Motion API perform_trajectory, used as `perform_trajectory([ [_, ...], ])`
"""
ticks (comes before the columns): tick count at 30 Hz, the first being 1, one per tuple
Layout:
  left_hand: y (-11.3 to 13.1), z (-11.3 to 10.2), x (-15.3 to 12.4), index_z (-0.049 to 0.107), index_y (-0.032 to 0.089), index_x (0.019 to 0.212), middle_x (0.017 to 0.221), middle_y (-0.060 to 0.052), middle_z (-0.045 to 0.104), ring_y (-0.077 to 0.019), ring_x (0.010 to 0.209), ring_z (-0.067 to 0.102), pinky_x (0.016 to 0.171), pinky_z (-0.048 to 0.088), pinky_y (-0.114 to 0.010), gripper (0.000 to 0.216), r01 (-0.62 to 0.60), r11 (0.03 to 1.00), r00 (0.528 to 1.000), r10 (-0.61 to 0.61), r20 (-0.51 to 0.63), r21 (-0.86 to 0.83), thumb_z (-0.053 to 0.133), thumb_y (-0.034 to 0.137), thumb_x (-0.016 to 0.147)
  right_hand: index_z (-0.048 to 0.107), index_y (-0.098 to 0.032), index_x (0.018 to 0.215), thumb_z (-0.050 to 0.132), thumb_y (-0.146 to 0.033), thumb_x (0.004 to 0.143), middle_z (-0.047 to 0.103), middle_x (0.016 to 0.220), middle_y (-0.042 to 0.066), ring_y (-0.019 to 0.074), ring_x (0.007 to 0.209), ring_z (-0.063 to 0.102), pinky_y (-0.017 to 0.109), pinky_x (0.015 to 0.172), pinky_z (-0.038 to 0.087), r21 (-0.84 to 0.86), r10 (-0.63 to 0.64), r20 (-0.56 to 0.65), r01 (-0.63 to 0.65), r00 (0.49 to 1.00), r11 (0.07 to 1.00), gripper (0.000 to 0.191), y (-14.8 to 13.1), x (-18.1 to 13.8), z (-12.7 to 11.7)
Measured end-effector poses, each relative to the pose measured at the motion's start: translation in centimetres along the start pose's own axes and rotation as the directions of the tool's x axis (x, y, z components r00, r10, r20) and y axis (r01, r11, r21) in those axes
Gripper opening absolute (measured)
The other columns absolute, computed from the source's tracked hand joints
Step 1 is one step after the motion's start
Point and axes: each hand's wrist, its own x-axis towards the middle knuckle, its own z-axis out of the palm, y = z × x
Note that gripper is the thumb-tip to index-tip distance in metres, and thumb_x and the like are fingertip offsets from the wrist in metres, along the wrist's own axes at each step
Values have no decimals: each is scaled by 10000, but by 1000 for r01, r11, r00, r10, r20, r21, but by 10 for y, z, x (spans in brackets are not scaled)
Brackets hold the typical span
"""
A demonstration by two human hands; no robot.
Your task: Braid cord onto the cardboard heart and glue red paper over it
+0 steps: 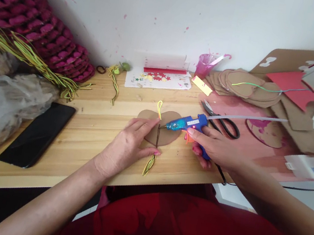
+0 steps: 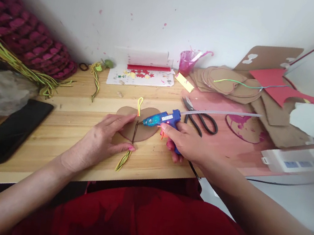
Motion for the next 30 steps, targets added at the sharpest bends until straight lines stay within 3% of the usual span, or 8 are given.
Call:
perform_trajectory([
  [18, 1, -1, 1, 420, 226, 1466, 1315, -145, 610, -289, 1204, 575, 996, 519, -488, 777, 20, 1000, 1000, -20, 11, -23, 790, 355, 796, 497, -207, 814, 495, -408, 994, 505, 527, -64, 70, 303, 469, 178, 296, 330, -62, -6, 25, 7, 1000, 998, 270, -3, -3, 2],
  [22, 0, -1, 1, 417, 218, 1464, 1324, -142, 618, -288, 1203, 573, 1007, 508, -484, 796, 2, 1000, 1000, -2, 4, -12, 803, 348, 780, 474, -205, 772, 497, -406, 991, 513, 542, -61, 69, 319, 489, 180, 313, 366, -81, -64, -19, 62, 998, 995, 298, -1, -1, 0],
  [27, -2, 1, 1, 436, 205, 1446, 1293, -147, 628, -284, 1193, 579, 1003, 509, -477, 785, -1, 1000, 1000, 1, -11, -14, 807, 360, 772, 503, -210, 836, 502, -415, 985, 501, 529, -71, 71, 297, 461, 183, 292, 339, -89, -24, 25, 26, 999, 996, 254, 0, -1, 0],
  [30, -3, 3, 1, 430, 221, 1449, 1318, -141, 623, -281, 1206, 574, 1022, 497, -484, 790, -4, 1000, 1000, 4, -17, -25, 809, 360, 770, 514, -199, 835, 503, -403, 985, 521, 545, -60, 72, 307, 482, 182, 297, 346, -110, -71, -1, 71, 997, 991, 254, 0, 3, 0],
])
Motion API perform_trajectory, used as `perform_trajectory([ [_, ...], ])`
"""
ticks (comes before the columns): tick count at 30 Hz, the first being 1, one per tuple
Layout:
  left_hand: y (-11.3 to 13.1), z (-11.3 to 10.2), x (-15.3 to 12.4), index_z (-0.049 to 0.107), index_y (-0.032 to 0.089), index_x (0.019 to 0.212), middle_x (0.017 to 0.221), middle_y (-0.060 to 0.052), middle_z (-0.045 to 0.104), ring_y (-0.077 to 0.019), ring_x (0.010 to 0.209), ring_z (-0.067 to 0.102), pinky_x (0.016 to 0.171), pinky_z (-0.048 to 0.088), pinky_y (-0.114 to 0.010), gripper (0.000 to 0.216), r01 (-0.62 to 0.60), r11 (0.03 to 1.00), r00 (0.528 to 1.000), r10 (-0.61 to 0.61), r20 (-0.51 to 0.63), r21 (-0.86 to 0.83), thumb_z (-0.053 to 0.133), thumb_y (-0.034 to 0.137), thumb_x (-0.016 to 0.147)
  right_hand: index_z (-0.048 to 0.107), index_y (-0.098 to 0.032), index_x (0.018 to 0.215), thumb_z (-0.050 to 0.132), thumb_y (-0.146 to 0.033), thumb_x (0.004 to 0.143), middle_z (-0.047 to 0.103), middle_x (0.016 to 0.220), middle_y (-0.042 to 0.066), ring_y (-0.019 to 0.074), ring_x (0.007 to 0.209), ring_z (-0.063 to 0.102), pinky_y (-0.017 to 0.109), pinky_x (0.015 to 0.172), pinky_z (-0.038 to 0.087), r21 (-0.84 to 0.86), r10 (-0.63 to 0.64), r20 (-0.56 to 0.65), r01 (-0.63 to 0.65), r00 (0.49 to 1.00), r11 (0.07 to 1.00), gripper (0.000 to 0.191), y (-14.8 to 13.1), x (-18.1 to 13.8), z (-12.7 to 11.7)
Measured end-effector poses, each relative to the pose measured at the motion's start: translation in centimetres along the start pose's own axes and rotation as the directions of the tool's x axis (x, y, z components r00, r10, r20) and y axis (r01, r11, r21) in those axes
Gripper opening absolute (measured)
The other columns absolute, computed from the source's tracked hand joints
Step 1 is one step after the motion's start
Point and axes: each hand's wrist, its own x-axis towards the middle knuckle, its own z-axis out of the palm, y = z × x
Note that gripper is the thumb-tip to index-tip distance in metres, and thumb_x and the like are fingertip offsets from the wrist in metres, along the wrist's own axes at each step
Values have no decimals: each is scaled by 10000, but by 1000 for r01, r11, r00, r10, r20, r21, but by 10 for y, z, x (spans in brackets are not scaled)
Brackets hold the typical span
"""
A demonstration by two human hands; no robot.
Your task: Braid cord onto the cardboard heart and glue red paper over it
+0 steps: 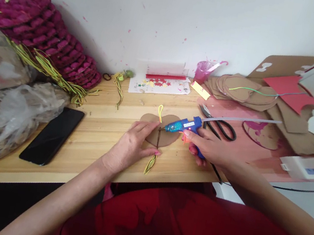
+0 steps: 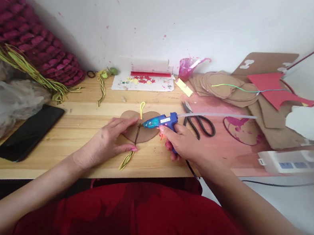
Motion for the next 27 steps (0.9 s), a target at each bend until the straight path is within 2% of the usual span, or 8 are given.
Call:
perform_trajectory([
  [4, -1, 1, 0, 425, 229, 1459, 1331, -145, 615, -285, 1206, 573, 1002, 513, -480, 801, 20, 1000, 1000, -20, 1, -16, 808, 372, 770, 530, -190, 827, 477, -384, 1000, 517, 550, -57, 62, 315, 483, 172, 299, 334, 25, -64, -44, 65, 997, 998, 265, -1, 2, -2],
  [9, -1, 1, -1, 429, 232, 1459, 1327, -146, 616, -293, 1207, 575, 1010, 505, -493, 817, 23, 999, 1000, -23, 1, -24, 821, 368, 755, 500, -199, 807, 510, -361, 987, 514, 531, -64, 64, 292, 462, 181, 293, 339, 11, 23, 28, -23, 999, 1000, 243, -4, -5, -3],
  [15, 0, 0, -1, 435, 232, 1453, 1346, -139, 614, -277, 1211, 569, 1027, 491, -483, 795, 25, 999, 1000, -25, -2, -28, 814, 356, 766, 510, -191, 788, 497, -357, 991, 519, 546, -54, 69, 314, 491, 179, 298, 339, -30, -77, -66, 76, 995, 997, 263, -1, 3, -3],
  [17, 0, 1, -1, 438, 227, 1450, 1336, -144, 619, -280, 1207, 570, 1025, 489, -490, 795, 29, 999, 1000, -29, -2, -21, 814, 366, 764, 498, -194, 776, 487, -378, 994, 521, 550, -53, 70, 313, 490, 181, 299, 341, -4, -83, -48, 82, 995, 997, 286, 0, 2, -5],
  [23, 1, 1, -2, 460, 214, 1437, 1305, -147, 628, -282, 1209, 579, 1022, 490, -475, 782, 41, 999, 999, -42, -15, -28, 817, 367, 758, 491, -206, 800, 488, -403, 993, 498, 518, -67, 67, 300, 461, 178, 307, 342, 18, 62, 113, -65, 992, 998, 277, 3, -14, -7],
  [27, 1, 0, -2, 451, 220, 1443, 1306, -147, 625, -281, 1210, 582, 1018, 494, -480, 785, 40, 999, 999, -40, -6, -22, 815, 363, 763, 483, -211, 819, 489, -402, 991, 506, 535, -68, 70, 310, 468, 185, 307, 347, -2, 69, 86, -69, 994, 998, 257, 4, -14, -6],
])
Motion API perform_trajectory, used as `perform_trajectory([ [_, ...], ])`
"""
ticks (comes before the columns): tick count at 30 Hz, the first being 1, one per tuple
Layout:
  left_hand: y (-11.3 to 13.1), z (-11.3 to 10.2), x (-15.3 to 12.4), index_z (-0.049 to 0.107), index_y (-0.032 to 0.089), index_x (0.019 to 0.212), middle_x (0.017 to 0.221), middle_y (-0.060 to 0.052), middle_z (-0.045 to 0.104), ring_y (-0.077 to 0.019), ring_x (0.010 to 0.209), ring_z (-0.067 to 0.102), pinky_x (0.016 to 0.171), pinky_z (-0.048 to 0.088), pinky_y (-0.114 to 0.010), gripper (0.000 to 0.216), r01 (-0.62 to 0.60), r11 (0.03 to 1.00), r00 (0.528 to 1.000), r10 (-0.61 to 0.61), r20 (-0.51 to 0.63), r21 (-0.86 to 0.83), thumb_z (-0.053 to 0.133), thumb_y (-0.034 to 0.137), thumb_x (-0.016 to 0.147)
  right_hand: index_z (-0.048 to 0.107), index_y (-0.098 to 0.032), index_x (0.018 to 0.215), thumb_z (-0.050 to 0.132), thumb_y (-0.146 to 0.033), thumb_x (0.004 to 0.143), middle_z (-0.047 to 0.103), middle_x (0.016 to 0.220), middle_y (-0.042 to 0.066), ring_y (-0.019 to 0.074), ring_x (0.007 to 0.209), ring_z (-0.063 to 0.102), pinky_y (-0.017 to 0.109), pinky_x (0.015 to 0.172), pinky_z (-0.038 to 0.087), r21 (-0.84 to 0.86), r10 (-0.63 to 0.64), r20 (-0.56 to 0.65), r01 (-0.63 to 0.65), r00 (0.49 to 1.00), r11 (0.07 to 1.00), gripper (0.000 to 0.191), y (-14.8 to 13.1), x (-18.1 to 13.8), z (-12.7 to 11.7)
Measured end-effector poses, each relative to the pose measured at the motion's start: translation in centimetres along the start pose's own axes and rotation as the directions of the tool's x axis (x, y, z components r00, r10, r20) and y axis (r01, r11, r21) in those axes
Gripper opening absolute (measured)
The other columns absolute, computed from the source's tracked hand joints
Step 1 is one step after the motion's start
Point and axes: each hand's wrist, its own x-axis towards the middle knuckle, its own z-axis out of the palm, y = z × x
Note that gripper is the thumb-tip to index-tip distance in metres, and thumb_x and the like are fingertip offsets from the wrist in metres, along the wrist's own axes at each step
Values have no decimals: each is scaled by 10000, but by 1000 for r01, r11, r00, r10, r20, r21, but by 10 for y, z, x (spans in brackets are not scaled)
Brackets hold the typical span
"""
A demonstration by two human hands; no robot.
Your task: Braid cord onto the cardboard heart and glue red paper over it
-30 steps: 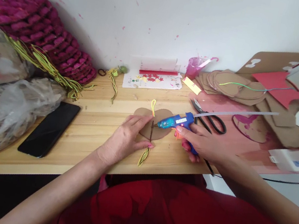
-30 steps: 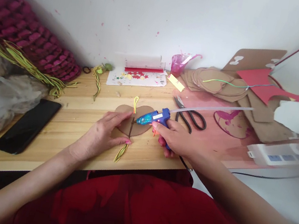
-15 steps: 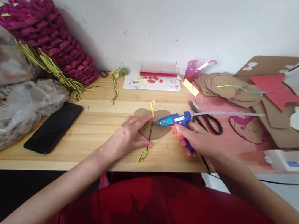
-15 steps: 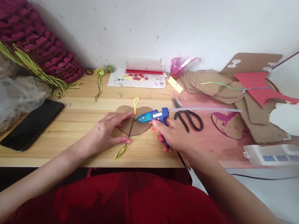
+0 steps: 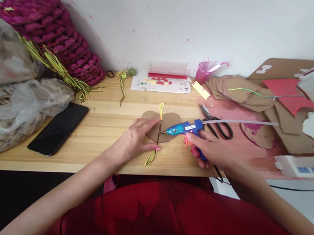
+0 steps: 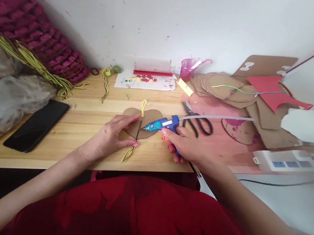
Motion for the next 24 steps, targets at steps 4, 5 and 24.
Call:
perform_trajectory([
  [4, 1, 0, 0, 442, 224, 1449, 1303, -147, 624, -279, 1194, 589, 1009, 501, -495, 787, -5, 1000, 1000, 5, 0, -5, 815, 357, 768, 486, -210, 822, 488, -395, 991, 511, 550, -67, 68, 316, 477, 185, 308, 354, -42, -11, -48, 9, 999, 999, 250, -3, 3, 1],
  [5, 1, 0, 0, 440, 222, 1450, 1306, -148, 622, -281, 1197, 587, 1008, 502, -496, 787, -5, 1000, 1000, 5, 1, -8, 812, 360, 770, 487, -208, 818, 485, -394, 991, 513, 553, -66, 67, 314, 479, 186, 309, 355, -56, -15, -57, 12, 998, 998, 254, -4, 4, 2],
  [24, -3, 2, 0, 413, 232, 1463, 1332, -147, 622, -283, 1219, 581, 1056, 463, -512, 802, -27, 1000, 1000, 27, 0, 13, 806, 365, 777, 502, -199, 829, 492, -413, 991, 506, 547, -72, 54, 313, 468, 168, 311, 331, 31, -36, -35, 37, 999, 999, 269, -10, 9, -3],
])
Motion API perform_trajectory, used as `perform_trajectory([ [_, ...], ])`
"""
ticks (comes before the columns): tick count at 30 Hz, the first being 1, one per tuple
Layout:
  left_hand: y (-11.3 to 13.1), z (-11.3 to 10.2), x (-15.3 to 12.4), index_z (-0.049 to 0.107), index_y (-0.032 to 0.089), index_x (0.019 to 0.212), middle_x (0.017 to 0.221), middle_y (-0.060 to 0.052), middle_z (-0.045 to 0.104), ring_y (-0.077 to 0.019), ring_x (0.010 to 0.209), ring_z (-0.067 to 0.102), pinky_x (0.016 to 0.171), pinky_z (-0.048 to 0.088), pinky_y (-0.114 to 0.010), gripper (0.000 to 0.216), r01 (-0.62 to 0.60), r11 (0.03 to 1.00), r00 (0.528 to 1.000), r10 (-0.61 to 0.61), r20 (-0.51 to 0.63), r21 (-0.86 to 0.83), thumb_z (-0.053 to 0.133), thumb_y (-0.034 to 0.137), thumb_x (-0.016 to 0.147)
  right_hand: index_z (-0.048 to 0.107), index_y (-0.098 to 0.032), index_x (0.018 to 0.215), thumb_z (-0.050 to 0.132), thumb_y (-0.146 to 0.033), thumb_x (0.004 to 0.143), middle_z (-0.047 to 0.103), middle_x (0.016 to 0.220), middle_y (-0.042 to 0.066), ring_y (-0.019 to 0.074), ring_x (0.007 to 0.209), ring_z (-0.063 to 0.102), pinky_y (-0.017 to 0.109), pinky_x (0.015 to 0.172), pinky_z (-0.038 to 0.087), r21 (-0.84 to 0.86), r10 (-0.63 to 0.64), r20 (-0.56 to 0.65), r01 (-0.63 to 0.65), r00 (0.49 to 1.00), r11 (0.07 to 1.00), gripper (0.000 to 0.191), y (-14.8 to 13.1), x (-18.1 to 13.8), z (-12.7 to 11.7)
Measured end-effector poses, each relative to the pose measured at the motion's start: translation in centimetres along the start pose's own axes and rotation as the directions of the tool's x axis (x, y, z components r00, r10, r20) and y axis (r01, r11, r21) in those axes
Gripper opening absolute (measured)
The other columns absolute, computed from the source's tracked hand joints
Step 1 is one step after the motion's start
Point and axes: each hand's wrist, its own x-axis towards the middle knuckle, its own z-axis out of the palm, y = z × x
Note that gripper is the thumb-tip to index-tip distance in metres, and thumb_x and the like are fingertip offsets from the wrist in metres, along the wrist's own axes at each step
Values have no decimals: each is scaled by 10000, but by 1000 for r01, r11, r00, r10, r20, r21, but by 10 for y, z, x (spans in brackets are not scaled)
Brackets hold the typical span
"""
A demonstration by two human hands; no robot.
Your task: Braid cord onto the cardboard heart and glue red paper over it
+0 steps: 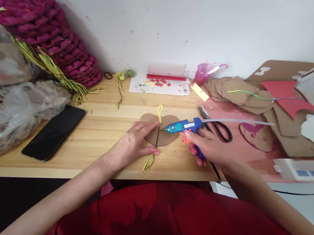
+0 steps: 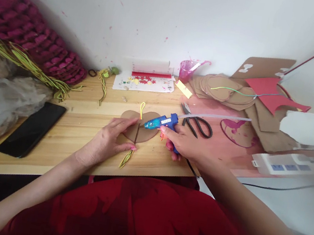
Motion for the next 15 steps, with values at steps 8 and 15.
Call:
perform_trajectory([
  [8, 1, -1, 1, 400, 254, 1470, 1334, -142, 616, -285, 1224, 575, 1052, 467, -512, 818, 4, 1000, 1000, -4, 8, -24, 811, 361, 771, 510, -201, 844, 495, -459, 985, 517, 554, -68, 65, 321, 488, 178, 303, 329, 17, -24, -30, 25, 999, 1000, 295, 3, 6, 1],
  [15, 3, -2, 0, 399, 264, 1475, 1322, -141, 608, -290, 1211, 575, 1010, 505, -505, 799, 17, 1000, 1000, -17, -1, -26, 797, 352, 788, 513, -215, 867, 512, -482, 972, 511, 549, -78, 70, 323, 484, 181, 299, 335, 47, 29, 40, -31, 999, 998, 286, 9, 6, 2],
])
